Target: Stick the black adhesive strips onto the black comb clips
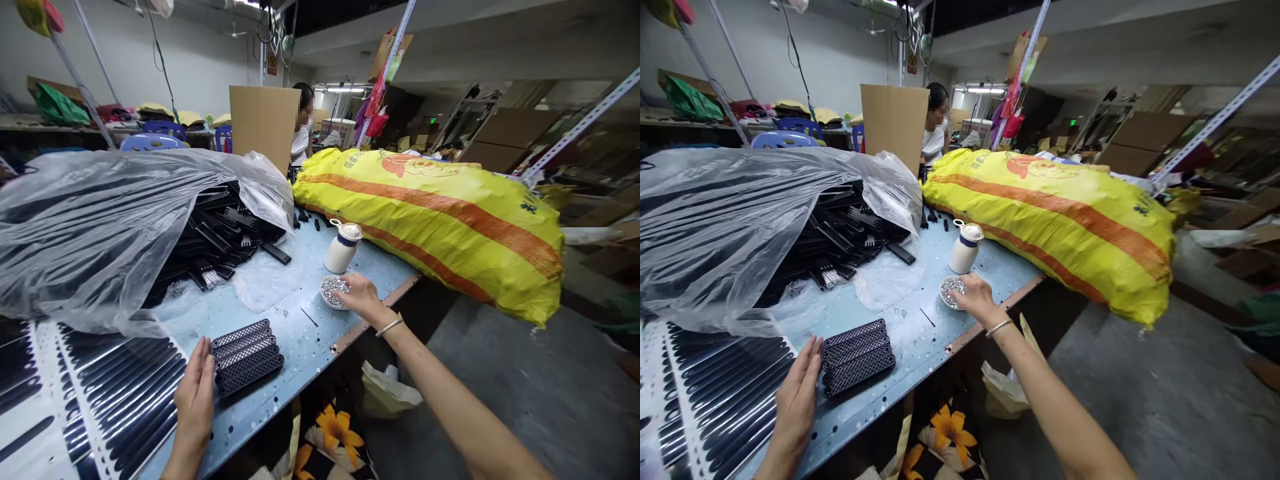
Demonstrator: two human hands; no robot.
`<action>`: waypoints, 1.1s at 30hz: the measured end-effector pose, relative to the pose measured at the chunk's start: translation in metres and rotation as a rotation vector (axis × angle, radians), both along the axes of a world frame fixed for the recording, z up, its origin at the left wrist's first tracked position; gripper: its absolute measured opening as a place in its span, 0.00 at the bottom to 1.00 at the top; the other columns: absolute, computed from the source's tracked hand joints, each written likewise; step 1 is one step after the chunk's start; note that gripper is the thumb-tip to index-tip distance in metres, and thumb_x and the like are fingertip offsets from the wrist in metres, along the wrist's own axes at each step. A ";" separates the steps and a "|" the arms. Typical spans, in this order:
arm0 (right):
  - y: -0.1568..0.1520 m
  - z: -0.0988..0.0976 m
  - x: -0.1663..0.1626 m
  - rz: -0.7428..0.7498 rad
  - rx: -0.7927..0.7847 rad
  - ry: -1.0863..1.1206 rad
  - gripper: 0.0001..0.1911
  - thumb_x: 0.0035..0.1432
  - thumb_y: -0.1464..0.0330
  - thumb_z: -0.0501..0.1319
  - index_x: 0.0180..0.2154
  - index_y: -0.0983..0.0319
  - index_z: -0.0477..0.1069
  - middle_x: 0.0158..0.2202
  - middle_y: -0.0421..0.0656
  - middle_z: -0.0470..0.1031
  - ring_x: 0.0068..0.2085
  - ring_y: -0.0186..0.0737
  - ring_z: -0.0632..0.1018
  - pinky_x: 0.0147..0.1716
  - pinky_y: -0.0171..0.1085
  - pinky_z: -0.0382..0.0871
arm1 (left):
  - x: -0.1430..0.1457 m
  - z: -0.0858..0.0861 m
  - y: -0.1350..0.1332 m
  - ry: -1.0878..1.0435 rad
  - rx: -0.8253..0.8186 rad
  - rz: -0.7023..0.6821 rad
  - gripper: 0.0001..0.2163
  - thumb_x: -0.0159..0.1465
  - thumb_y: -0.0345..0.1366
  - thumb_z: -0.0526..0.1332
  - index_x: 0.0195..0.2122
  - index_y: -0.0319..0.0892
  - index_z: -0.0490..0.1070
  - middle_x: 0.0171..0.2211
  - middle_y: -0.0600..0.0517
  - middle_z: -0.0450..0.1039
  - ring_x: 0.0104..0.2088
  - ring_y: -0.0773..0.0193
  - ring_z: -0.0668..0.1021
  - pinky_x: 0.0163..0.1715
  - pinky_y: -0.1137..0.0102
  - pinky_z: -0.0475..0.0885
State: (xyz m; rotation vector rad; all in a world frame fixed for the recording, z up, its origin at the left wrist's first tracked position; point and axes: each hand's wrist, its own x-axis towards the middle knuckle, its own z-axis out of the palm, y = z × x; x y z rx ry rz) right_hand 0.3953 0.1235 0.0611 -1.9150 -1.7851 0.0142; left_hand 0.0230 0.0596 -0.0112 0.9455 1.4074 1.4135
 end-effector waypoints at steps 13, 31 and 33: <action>0.019 -0.009 0.023 0.159 -0.166 -0.109 0.05 0.44 0.69 0.69 0.28 0.59 0.78 0.28 0.44 0.75 0.29 0.41 0.72 0.31 0.36 0.63 | -0.003 0.002 -0.001 -0.003 -0.022 0.007 0.27 0.63 0.50 0.61 0.61 0.44 0.65 0.59 0.43 0.70 0.62 0.50 0.69 0.66 0.53 0.57; 0.029 0.002 0.030 0.046 -0.190 0.089 0.06 0.45 0.71 0.63 0.20 0.62 0.77 0.19 0.40 0.76 0.23 0.37 0.74 0.25 0.34 0.63 | -0.003 0.010 -0.002 -0.122 -0.009 0.012 0.29 0.62 0.45 0.64 0.62 0.40 0.63 0.58 0.39 0.71 0.61 0.51 0.70 0.65 0.53 0.58; 0.026 0.008 0.030 0.036 -0.187 0.127 0.06 0.45 0.71 0.63 0.20 0.63 0.77 0.18 0.40 0.76 0.22 0.37 0.74 0.24 0.33 0.64 | -0.003 0.009 -0.001 -0.139 -0.001 0.029 0.29 0.61 0.45 0.65 0.62 0.40 0.64 0.58 0.39 0.71 0.61 0.51 0.71 0.65 0.54 0.59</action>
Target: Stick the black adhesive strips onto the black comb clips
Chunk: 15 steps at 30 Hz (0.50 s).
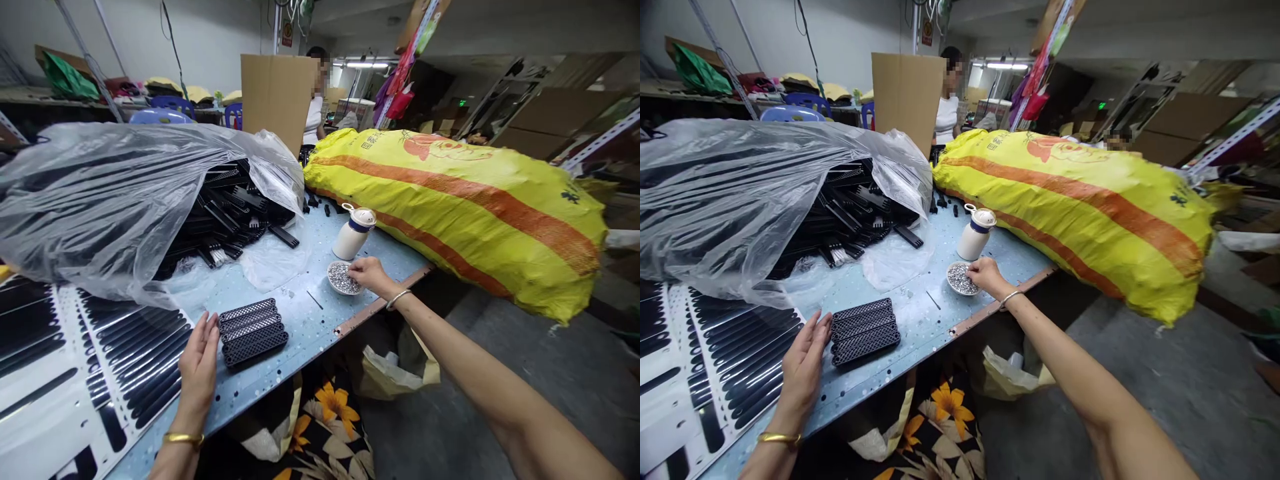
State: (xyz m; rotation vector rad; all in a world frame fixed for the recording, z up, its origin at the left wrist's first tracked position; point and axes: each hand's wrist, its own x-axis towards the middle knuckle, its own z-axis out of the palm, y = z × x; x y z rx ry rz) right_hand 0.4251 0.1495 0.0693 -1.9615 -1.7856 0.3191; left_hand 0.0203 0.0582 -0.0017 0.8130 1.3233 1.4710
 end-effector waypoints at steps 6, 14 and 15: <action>-0.003 0.020 -0.026 0.028 0.035 0.136 0.11 0.50 0.65 0.62 0.26 0.65 0.79 0.16 0.42 0.74 0.20 0.39 0.75 0.19 0.34 0.66 | 0.001 -0.005 0.005 -0.053 0.005 0.007 0.28 0.61 0.46 0.65 0.60 0.38 0.66 0.57 0.37 0.71 0.59 0.51 0.73 0.62 0.55 0.63; -0.024 0.009 -0.186 0.640 -0.071 0.037 0.07 0.56 0.72 0.62 0.32 0.63 0.80 0.28 0.42 0.77 0.28 0.35 0.77 0.30 0.33 0.69 | -0.002 0.005 0.000 0.176 0.097 -0.018 0.27 0.64 0.46 0.61 0.61 0.37 0.65 0.60 0.37 0.69 0.61 0.50 0.71 0.61 0.57 0.65; -0.024 0.006 -0.202 0.666 -0.070 0.004 0.07 0.56 0.74 0.62 0.32 0.64 0.80 0.29 0.43 0.77 0.30 0.35 0.76 0.31 0.33 0.69 | -0.003 0.006 -0.001 0.246 0.120 -0.028 0.26 0.65 0.45 0.60 0.61 0.38 0.65 0.60 0.38 0.69 0.60 0.51 0.71 0.61 0.57 0.66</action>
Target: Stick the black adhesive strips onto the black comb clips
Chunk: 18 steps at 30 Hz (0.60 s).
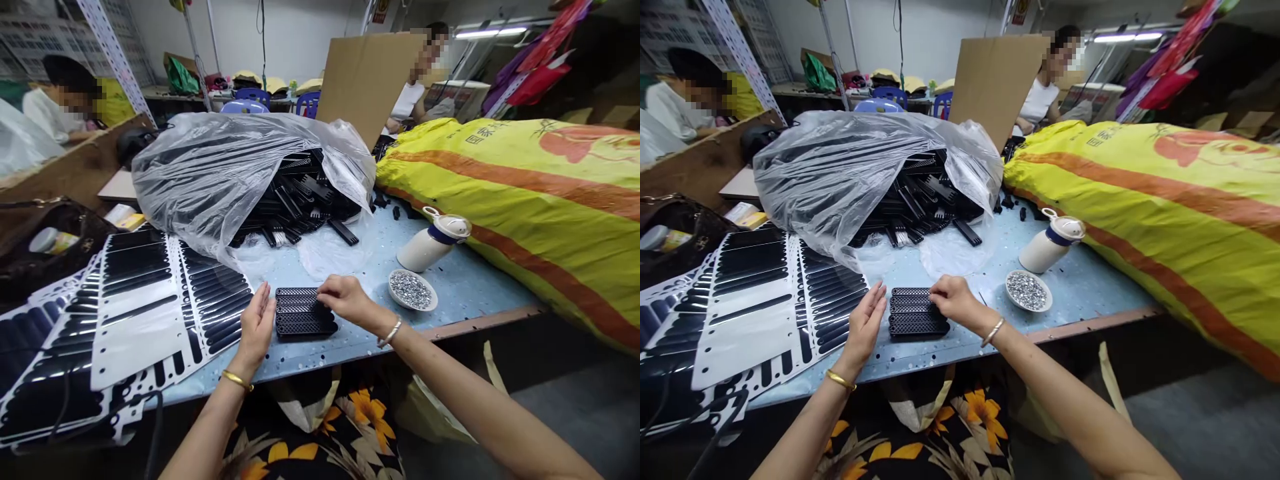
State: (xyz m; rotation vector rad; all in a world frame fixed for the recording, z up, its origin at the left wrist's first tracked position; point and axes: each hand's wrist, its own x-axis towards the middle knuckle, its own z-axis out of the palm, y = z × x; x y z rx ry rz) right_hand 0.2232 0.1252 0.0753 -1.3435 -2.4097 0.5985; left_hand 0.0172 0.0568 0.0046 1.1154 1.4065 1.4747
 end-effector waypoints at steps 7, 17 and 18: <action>0.003 -0.014 -0.033 0.140 -0.002 -0.104 0.06 0.54 0.74 0.65 0.34 0.63 0.81 0.29 0.42 0.73 0.30 0.35 0.73 0.32 0.32 0.65 | -0.011 0.005 -0.003 0.546 0.134 -0.049 0.21 0.65 0.38 0.58 0.59 0.41 0.68 0.54 0.42 0.75 0.54 0.52 0.77 0.55 0.58 0.71; 0.018 -0.028 -0.010 0.002 0.052 -0.062 0.06 0.56 0.76 0.64 0.32 0.63 0.79 0.29 0.42 0.76 0.31 0.35 0.75 0.32 0.33 0.67 | -0.003 0.020 0.020 0.943 0.121 -0.208 0.14 0.60 0.28 0.59 0.46 0.44 0.78 0.56 0.42 0.74 0.59 0.40 0.71 0.53 0.48 0.70; 0.019 -0.030 -0.009 -0.011 0.059 -0.059 0.04 0.56 0.75 0.65 0.32 0.63 0.79 0.28 0.41 0.76 0.30 0.35 0.75 0.31 0.33 0.67 | 0.000 0.024 0.023 0.960 0.097 -0.231 0.14 0.60 0.28 0.60 0.45 0.45 0.78 0.56 0.42 0.73 0.60 0.41 0.71 0.53 0.48 0.70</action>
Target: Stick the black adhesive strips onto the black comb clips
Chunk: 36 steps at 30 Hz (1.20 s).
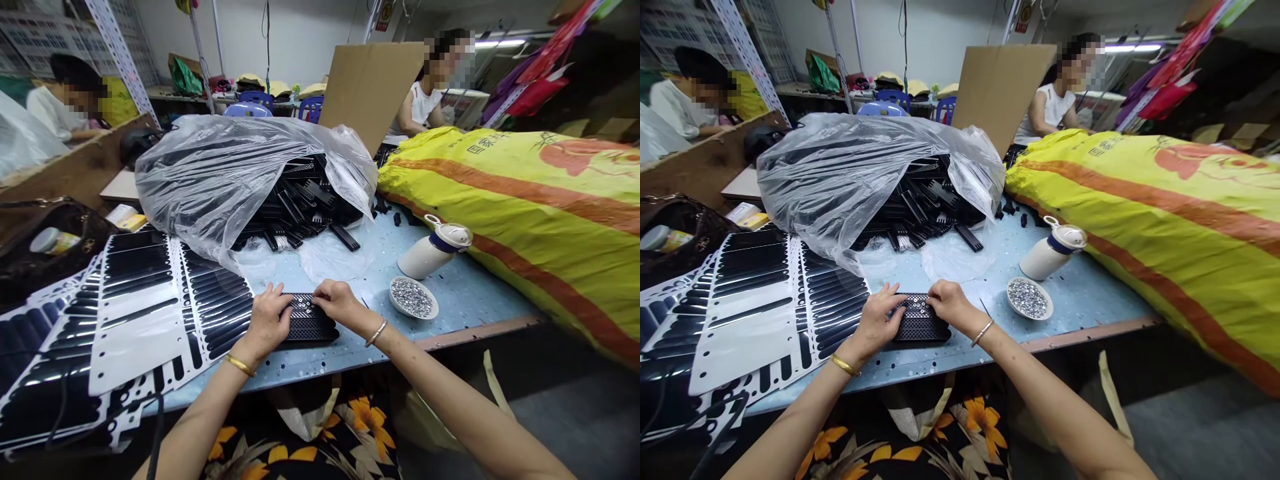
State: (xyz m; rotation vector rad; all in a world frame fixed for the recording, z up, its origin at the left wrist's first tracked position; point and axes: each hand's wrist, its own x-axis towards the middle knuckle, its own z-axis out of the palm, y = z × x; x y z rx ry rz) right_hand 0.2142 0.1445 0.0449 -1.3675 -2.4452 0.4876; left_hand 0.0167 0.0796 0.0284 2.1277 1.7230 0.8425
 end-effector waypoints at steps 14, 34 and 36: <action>-0.002 0.000 0.026 -0.058 0.123 -0.049 0.13 0.61 0.75 0.56 0.42 0.63 0.79 0.34 0.47 0.79 0.36 0.41 0.78 0.38 0.37 0.70 | 0.018 0.002 0.037 -0.065 -0.144 -0.062 0.10 0.58 0.24 0.59 0.29 0.44 0.78 0.52 0.46 0.77 0.57 0.51 0.75 0.58 0.52 0.67; -0.026 0.018 0.024 0.095 0.159 -0.338 0.27 0.58 0.81 0.49 0.56 0.64 0.69 0.33 0.47 0.76 0.32 0.40 0.75 0.33 0.34 0.66 | -0.014 -0.006 0.000 0.178 0.105 -0.030 0.23 0.57 0.21 0.54 0.49 0.47 0.77 0.56 0.45 0.74 0.59 0.41 0.71 0.52 0.44 0.68; -0.029 0.021 0.022 0.111 0.137 -0.369 0.26 0.59 0.81 0.49 0.55 0.63 0.70 0.33 0.47 0.76 0.32 0.39 0.75 0.33 0.34 0.65 | -0.012 -0.005 -0.003 0.230 0.095 -0.067 0.24 0.57 0.20 0.53 0.51 0.46 0.76 0.57 0.44 0.73 0.61 0.40 0.69 0.53 0.44 0.66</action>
